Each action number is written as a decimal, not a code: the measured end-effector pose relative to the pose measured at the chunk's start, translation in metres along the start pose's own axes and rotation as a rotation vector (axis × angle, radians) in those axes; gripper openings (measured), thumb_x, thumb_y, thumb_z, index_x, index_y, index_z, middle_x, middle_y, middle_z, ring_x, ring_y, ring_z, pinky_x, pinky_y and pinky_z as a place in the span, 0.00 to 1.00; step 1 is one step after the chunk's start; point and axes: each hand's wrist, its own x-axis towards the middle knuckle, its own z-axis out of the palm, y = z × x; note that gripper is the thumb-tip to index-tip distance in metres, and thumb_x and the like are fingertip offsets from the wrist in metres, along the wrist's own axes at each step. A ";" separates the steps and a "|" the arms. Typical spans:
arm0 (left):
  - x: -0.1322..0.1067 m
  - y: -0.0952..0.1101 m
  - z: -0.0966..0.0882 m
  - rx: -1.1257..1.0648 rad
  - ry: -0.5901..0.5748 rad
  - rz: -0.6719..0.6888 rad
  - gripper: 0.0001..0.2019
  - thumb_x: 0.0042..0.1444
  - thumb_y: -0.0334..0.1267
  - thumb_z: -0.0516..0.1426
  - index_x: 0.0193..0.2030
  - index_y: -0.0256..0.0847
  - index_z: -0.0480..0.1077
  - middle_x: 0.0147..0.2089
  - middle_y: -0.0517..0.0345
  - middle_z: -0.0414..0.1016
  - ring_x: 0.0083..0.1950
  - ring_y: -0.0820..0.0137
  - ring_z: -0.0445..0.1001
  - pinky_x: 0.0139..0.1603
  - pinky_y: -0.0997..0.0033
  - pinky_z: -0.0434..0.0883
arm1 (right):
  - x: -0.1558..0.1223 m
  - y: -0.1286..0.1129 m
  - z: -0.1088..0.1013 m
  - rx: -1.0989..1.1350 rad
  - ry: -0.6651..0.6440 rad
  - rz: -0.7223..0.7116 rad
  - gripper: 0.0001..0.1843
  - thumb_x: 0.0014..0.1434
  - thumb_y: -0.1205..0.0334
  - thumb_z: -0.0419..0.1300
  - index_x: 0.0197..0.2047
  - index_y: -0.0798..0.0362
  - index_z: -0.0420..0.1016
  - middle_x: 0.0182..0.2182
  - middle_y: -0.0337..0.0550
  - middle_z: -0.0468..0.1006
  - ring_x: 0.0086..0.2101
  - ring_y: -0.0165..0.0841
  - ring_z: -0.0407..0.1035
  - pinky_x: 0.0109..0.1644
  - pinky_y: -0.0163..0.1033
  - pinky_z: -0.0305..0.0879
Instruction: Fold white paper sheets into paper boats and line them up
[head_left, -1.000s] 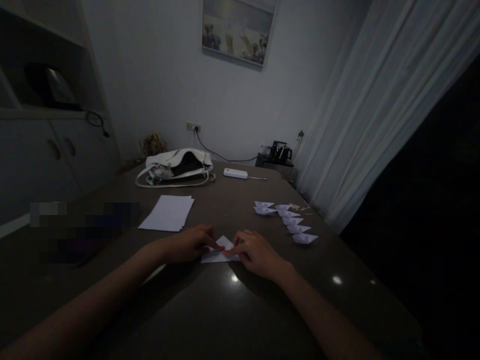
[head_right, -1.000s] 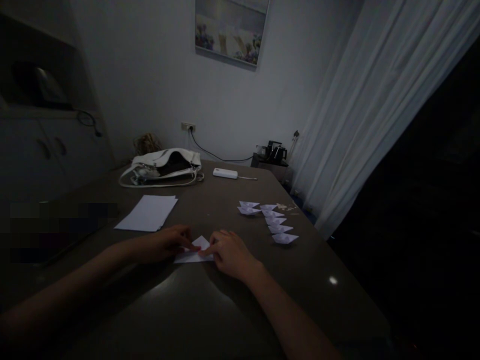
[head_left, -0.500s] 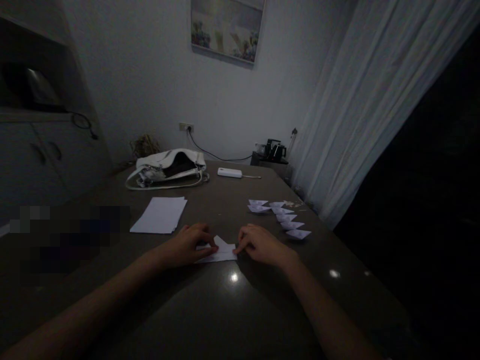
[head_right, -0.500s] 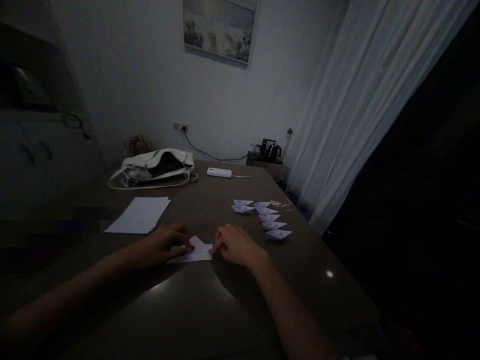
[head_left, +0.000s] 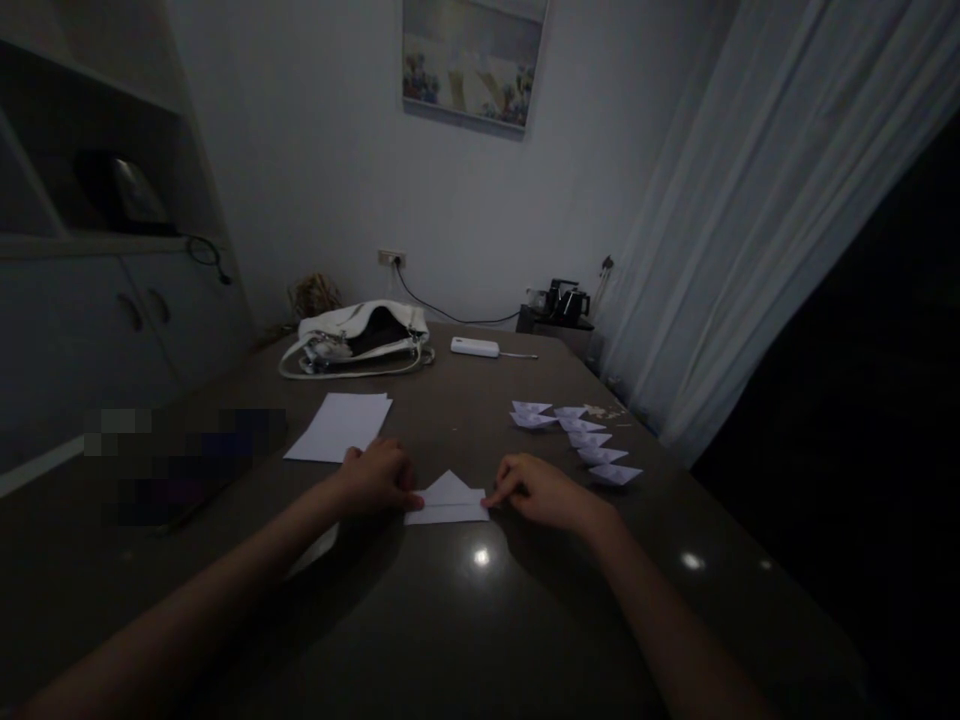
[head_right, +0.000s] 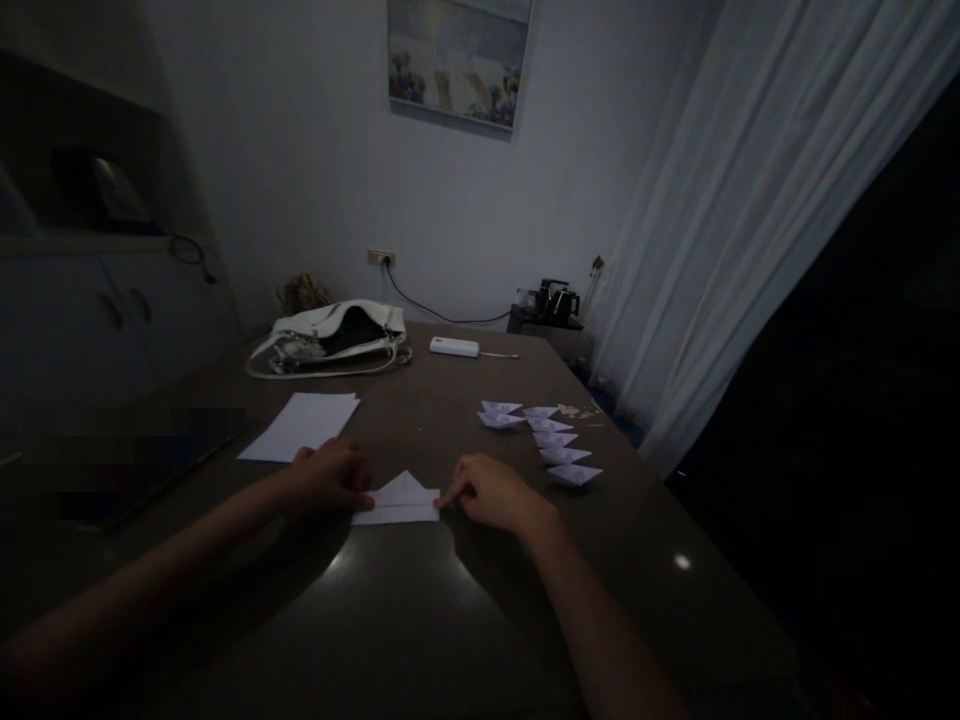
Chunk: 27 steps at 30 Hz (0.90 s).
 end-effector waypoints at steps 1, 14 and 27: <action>-0.001 -0.006 -0.002 0.016 -0.036 -0.030 0.15 0.42 0.51 0.60 0.27 0.40 0.71 0.42 0.49 0.71 0.50 0.52 0.65 0.46 0.51 0.61 | 0.000 0.001 0.000 0.005 0.000 0.001 0.25 0.48 0.80 0.51 0.41 0.47 0.80 0.38 0.43 0.72 0.37 0.30 0.66 0.41 0.33 0.60; -0.001 -0.016 -0.006 -0.382 -0.145 0.150 0.25 0.49 0.60 0.52 0.37 0.38 0.72 0.34 0.55 0.75 0.34 0.64 0.71 0.31 0.71 0.64 | 0.006 0.004 0.011 0.108 0.106 -0.048 0.20 0.49 0.80 0.52 0.34 0.53 0.80 0.36 0.42 0.71 0.33 0.27 0.66 0.38 0.32 0.61; 0.005 -0.006 0.016 -0.320 0.007 0.264 0.15 0.46 0.46 0.58 0.37 0.39 0.70 0.37 0.55 0.73 0.37 0.64 0.71 0.36 0.69 0.65 | 0.014 -0.006 0.018 0.324 0.177 0.067 0.18 0.50 0.57 0.65 0.43 0.55 0.73 0.32 0.42 0.75 0.30 0.28 0.67 0.32 0.32 0.61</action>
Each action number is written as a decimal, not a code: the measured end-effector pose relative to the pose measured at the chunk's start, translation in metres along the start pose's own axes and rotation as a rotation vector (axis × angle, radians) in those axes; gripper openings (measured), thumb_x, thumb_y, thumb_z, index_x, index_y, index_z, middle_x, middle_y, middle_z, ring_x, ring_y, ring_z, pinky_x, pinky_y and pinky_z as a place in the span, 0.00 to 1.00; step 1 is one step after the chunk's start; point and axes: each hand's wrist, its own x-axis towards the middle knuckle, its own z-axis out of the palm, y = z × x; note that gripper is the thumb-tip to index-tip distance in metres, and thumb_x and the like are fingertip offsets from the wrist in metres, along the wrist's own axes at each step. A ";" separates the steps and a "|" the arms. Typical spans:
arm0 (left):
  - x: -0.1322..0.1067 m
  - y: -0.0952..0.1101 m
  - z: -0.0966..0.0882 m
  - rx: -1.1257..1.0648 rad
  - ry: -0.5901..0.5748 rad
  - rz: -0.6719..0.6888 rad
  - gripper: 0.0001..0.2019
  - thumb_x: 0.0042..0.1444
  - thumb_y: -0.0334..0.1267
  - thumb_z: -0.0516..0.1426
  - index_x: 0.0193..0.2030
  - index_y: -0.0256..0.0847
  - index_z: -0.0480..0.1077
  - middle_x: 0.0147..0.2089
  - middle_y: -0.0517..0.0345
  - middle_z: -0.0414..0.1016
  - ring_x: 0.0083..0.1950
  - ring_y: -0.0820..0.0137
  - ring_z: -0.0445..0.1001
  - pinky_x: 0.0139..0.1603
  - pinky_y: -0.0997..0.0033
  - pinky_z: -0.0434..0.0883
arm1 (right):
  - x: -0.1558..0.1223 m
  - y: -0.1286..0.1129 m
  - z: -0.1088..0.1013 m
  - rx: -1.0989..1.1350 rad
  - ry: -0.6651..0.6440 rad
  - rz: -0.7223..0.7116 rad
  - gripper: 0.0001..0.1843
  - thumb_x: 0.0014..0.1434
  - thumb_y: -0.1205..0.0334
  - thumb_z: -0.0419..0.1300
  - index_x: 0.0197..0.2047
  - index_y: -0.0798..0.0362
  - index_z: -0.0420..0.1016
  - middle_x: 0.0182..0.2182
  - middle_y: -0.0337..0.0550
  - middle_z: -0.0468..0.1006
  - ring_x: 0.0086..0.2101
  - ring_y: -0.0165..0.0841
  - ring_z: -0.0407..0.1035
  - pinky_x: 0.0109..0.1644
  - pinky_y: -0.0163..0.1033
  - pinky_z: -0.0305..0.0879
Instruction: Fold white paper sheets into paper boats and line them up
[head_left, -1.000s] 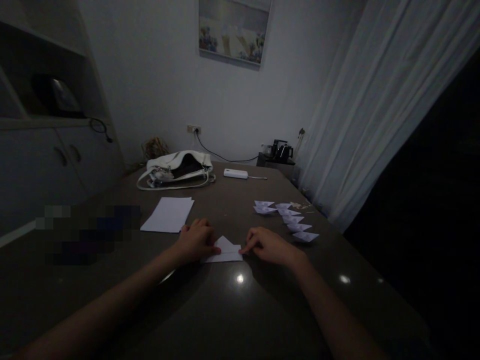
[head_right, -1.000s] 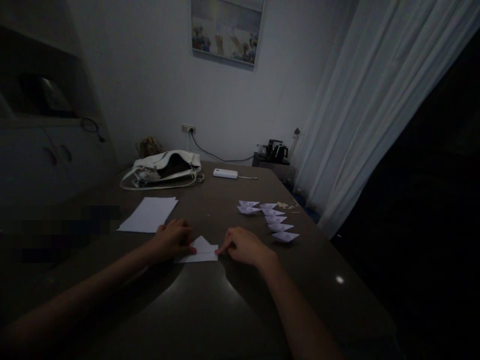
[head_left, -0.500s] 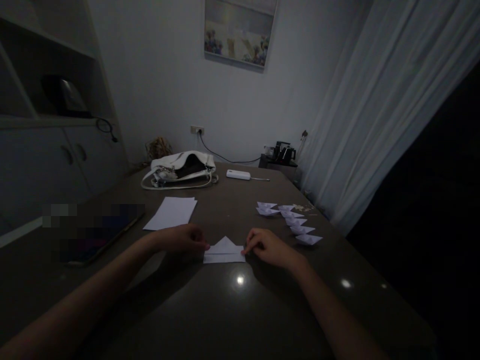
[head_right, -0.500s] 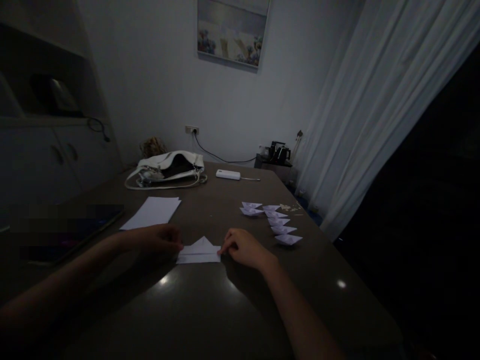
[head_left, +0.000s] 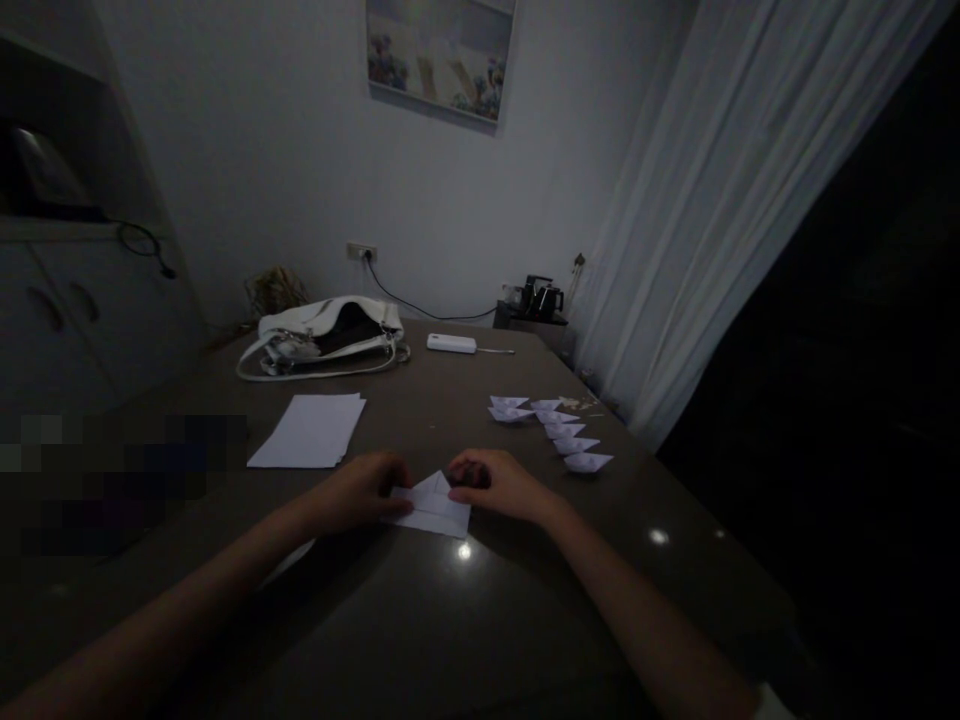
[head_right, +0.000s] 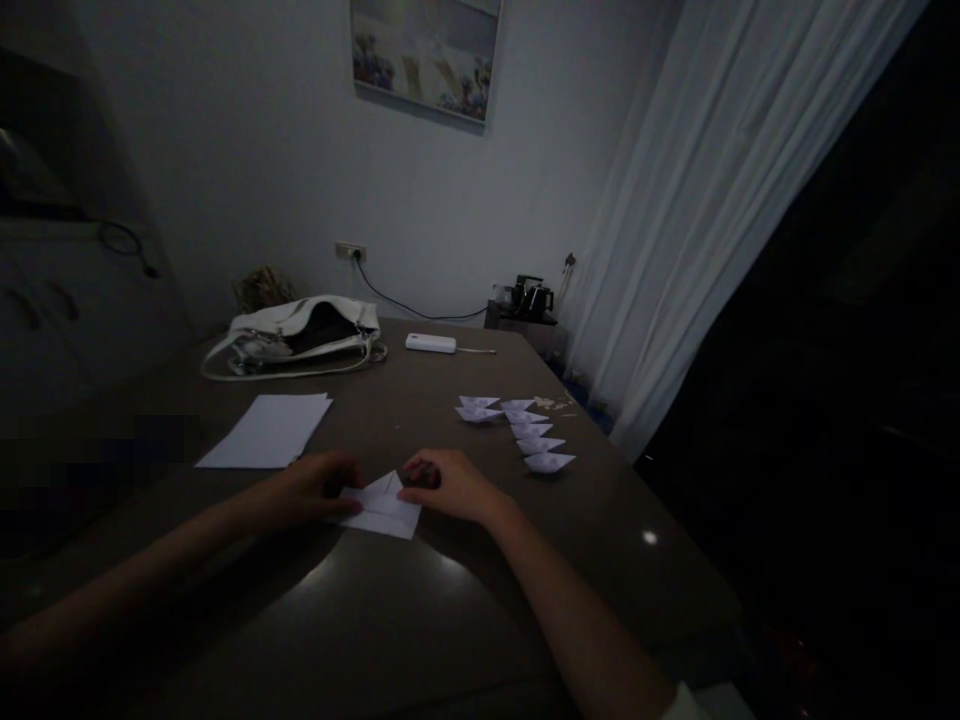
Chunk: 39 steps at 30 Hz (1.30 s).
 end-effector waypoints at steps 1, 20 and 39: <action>0.001 0.000 0.001 -0.028 -0.006 0.018 0.14 0.47 0.46 0.58 0.37 0.39 0.70 0.36 0.55 0.73 0.36 0.64 0.71 0.35 0.70 0.65 | 0.000 0.000 0.001 0.031 -0.013 0.009 0.21 0.48 0.56 0.66 0.44 0.55 0.73 0.33 0.42 0.76 0.30 0.29 0.67 0.32 0.32 0.61; 0.001 0.015 0.007 -0.493 0.170 0.157 0.14 0.55 0.45 0.55 0.43 0.39 0.64 0.41 0.55 0.71 0.40 0.67 0.72 0.39 0.68 0.70 | 0.003 0.003 0.006 0.359 0.092 0.158 0.26 0.51 0.60 0.63 0.53 0.52 0.63 0.28 0.37 0.71 0.23 0.26 0.61 0.25 0.30 0.53; -0.004 0.023 0.011 -0.204 0.303 0.233 0.23 0.53 0.48 0.57 0.54 0.42 0.65 0.52 0.51 0.71 0.52 0.59 0.68 0.53 0.61 0.66 | 0.003 -0.004 0.009 0.645 0.072 0.062 0.23 0.43 0.58 0.68 0.44 0.54 0.75 0.36 0.43 0.76 0.33 0.31 0.71 0.37 0.37 0.65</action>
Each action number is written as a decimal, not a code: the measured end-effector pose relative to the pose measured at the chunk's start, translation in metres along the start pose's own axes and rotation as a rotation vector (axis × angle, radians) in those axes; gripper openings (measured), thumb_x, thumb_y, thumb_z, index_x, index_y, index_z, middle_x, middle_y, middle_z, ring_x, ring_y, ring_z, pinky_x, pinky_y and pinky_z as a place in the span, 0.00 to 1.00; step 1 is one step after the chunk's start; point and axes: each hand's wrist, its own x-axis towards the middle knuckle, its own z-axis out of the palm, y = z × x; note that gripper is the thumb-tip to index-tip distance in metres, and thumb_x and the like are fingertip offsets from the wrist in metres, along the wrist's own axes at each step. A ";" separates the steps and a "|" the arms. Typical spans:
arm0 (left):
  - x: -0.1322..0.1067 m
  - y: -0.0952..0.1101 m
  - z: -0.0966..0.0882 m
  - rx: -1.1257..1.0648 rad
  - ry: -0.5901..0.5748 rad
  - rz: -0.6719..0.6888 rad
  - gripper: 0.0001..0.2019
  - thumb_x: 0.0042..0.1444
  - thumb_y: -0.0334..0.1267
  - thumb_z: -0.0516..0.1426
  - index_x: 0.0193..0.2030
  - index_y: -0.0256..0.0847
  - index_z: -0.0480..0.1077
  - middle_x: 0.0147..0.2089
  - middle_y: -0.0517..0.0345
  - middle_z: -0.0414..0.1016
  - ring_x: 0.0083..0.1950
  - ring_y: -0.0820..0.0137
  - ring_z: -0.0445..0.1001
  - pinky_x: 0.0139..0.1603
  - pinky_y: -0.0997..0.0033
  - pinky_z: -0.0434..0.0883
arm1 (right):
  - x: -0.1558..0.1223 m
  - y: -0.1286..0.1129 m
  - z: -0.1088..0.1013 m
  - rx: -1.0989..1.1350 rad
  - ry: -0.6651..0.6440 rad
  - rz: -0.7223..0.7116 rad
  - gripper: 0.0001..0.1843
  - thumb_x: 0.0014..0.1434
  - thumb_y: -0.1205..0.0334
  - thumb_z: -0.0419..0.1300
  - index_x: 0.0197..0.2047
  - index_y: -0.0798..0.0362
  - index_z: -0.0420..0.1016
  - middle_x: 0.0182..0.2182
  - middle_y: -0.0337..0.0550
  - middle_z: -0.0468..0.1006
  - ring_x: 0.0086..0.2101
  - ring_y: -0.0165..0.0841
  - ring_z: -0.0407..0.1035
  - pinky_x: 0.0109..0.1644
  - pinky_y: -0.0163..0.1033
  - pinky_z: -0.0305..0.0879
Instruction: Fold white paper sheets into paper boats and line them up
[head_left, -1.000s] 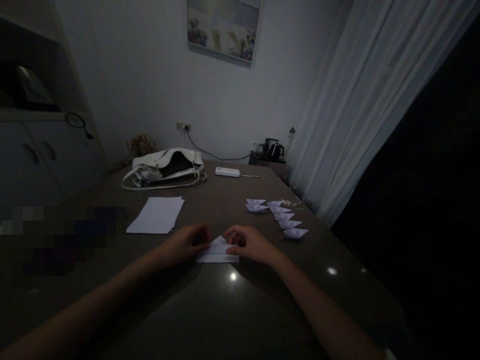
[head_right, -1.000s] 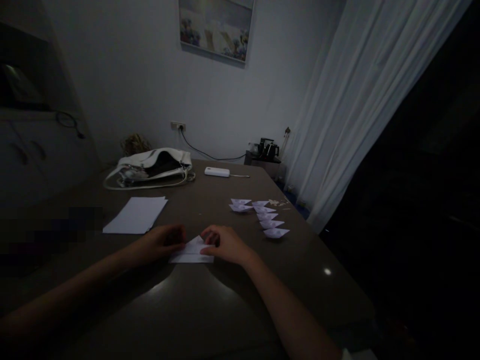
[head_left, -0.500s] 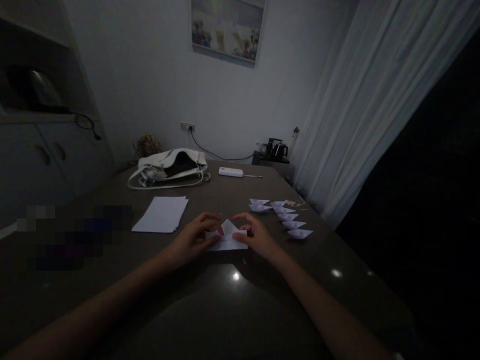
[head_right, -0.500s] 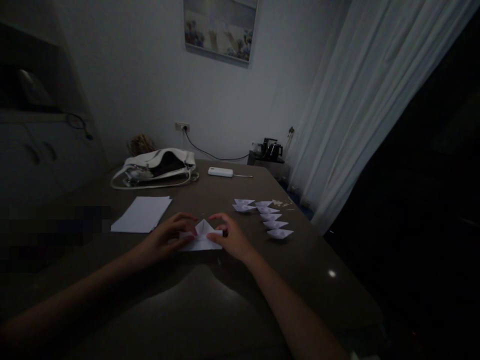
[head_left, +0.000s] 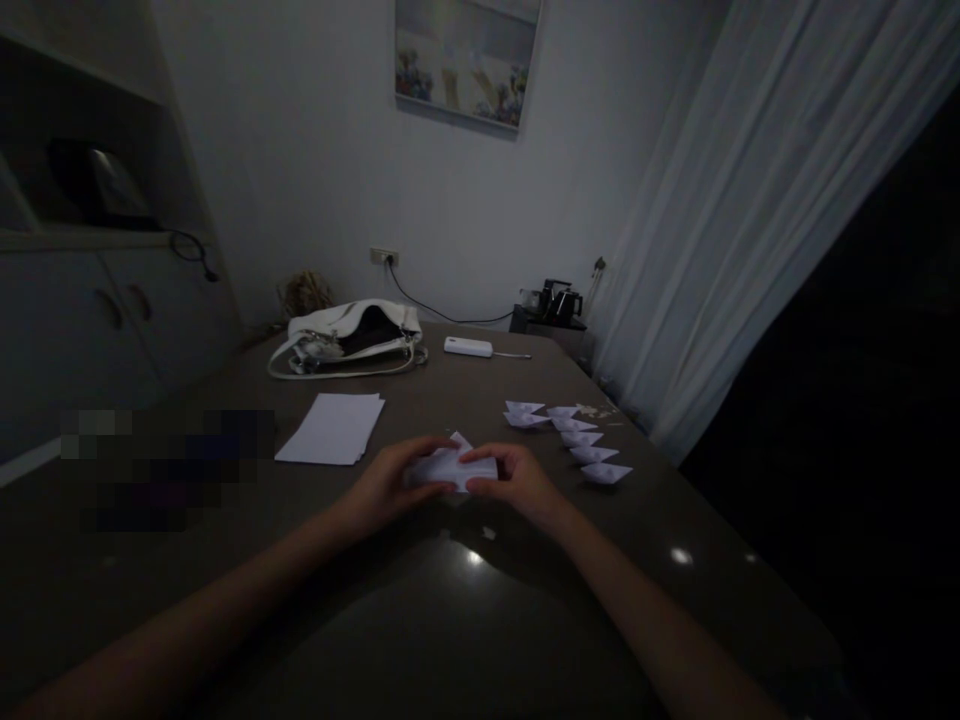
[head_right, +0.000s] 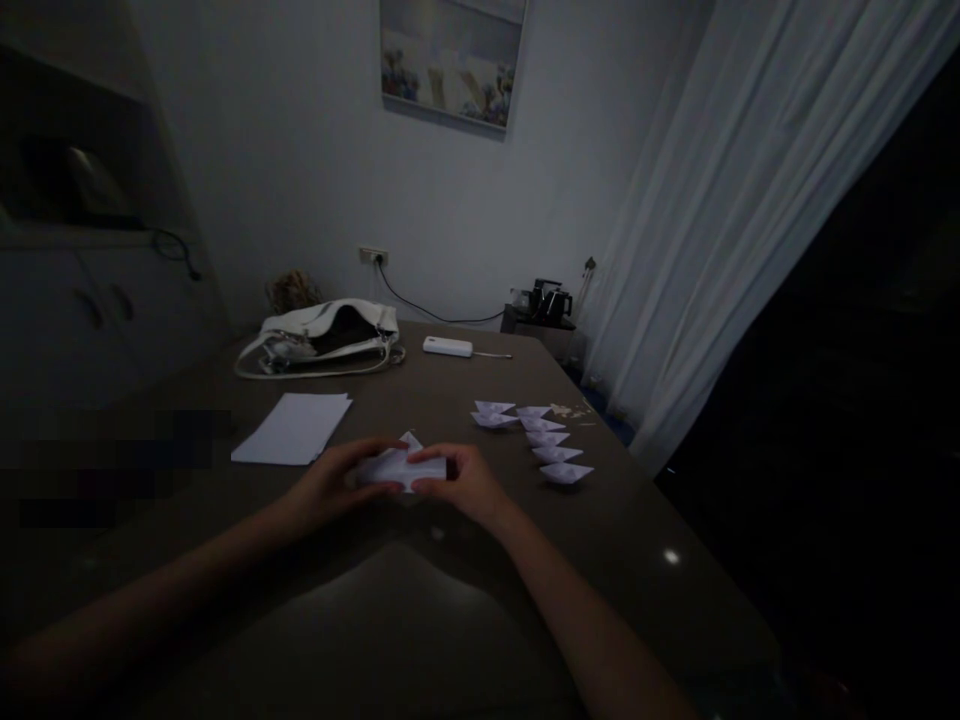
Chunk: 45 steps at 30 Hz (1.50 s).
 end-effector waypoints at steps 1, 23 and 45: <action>0.000 0.000 -0.001 0.045 0.000 0.045 0.24 0.55 0.47 0.57 0.57 0.44 0.63 0.56 0.51 0.68 0.55 0.59 0.66 0.55 0.60 0.64 | 0.000 -0.001 0.000 0.008 0.003 0.011 0.23 0.43 0.58 0.69 0.44 0.55 0.75 0.37 0.44 0.77 0.33 0.32 0.71 0.38 0.38 0.66; -0.001 0.010 -0.001 0.078 -0.232 0.060 0.20 0.62 0.46 0.47 0.57 0.43 0.65 0.51 0.53 0.73 0.49 0.62 0.71 0.49 0.69 0.65 | 0.005 -0.001 0.006 -0.042 0.099 -0.075 0.16 0.44 0.59 0.67 0.37 0.55 0.75 0.33 0.43 0.77 0.32 0.32 0.71 0.38 0.38 0.66; -0.001 0.007 0.009 -0.332 -0.286 -0.163 0.24 0.60 0.54 0.47 0.46 0.34 0.69 0.38 0.53 0.76 0.39 0.63 0.73 0.41 0.69 0.68 | 0.010 0.008 0.008 0.028 0.218 -0.110 0.18 0.45 0.48 0.65 0.30 0.55 0.78 0.26 0.42 0.78 0.27 0.30 0.69 0.32 0.35 0.64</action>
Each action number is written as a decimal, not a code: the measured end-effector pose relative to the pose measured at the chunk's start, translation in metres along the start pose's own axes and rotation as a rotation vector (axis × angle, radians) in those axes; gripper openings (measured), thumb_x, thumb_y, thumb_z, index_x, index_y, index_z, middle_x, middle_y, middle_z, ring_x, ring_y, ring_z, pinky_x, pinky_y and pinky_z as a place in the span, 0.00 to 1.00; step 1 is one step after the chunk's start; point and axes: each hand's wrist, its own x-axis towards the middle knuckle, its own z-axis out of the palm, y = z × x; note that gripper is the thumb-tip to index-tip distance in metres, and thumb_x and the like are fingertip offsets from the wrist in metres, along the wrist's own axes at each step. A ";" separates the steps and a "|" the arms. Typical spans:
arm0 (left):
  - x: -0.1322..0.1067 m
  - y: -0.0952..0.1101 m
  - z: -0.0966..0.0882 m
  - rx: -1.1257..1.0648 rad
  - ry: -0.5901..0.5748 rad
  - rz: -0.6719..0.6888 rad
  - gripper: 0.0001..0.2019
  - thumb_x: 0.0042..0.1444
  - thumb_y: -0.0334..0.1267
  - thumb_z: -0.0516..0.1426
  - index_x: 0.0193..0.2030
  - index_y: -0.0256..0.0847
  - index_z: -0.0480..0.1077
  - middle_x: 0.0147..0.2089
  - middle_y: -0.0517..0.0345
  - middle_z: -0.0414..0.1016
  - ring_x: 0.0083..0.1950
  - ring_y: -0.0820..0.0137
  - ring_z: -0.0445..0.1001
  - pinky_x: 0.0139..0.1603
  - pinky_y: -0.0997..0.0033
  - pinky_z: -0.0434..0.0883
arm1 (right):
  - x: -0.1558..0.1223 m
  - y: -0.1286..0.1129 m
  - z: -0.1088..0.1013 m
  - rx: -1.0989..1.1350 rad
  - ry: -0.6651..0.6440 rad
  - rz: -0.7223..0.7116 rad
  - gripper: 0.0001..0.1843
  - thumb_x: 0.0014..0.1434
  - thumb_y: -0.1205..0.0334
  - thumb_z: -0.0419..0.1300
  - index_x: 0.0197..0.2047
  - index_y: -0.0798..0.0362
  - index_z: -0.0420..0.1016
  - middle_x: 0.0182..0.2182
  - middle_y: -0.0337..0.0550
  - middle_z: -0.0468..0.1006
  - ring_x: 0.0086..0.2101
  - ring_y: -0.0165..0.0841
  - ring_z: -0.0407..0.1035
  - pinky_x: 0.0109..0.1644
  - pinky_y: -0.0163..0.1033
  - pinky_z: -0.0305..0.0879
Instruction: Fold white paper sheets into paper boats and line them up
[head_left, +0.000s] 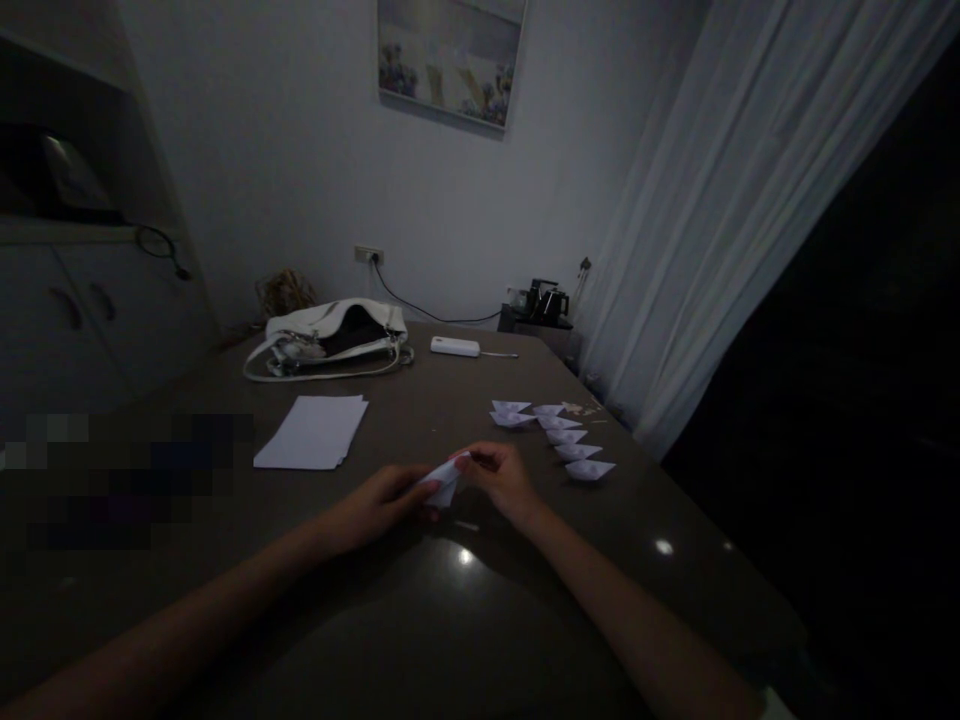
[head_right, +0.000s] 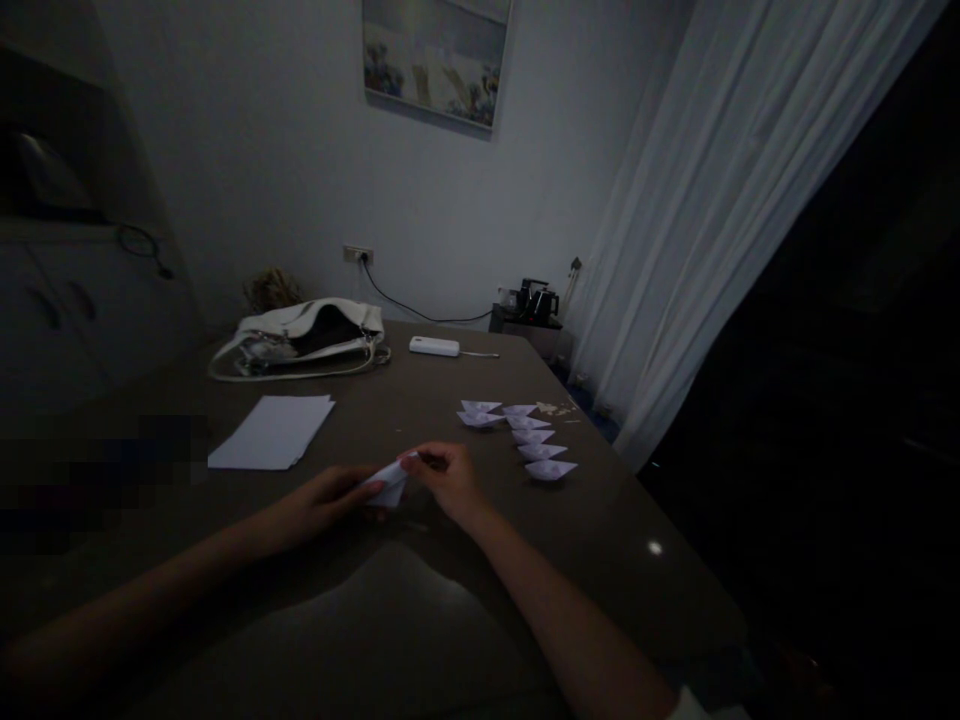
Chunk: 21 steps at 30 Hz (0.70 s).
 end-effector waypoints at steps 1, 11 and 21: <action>0.000 0.000 0.000 -0.009 -0.013 0.004 0.23 0.60 0.53 0.47 0.46 0.34 0.69 0.37 0.53 0.76 0.39 0.63 0.73 0.41 0.69 0.68 | 0.000 0.000 0.000 -0.008 0.015 0.001 0.18 0.44 0.47 0.65 0.29 0.55 0.78 0.25 0.42 0.77 0.26 0.30 0.69 0.32 0.35 0.64; 0.002 -0.003 0.005 -0.128 -0.025 -0.072 0.24 0.58 0.55 0.49 0.43 0.34 0.70 0.32 0.55 0.75 0.33 0.68 0.71 0.33 0.73 0.66 | -0.002 -0.003 0.002 -0.037 -0.016 -0.011 0.18 0.48 0.48 0.63 0.33 0.55 0.79 0.25 0.41 0.77 0.25 0.28 0.66 0.30 0.33 0.62; 0.004 -0.001 0.008 -0.005 0.004 -0.086 0.29 0.58 0.59 0.45 0.41 0.33 0.71 0.26 0.58 0.70 0.25 0.73 0.63 0.24 0.77 0.58 | -0.004 -0.009 0.005 -0.019 -0.037 -0.021 0.18 0.52 0.48 0.60 0.35 0.55 0.79 0.25 0.41 0.76 0.25 0.28 0.67 0.31 0.33 0.63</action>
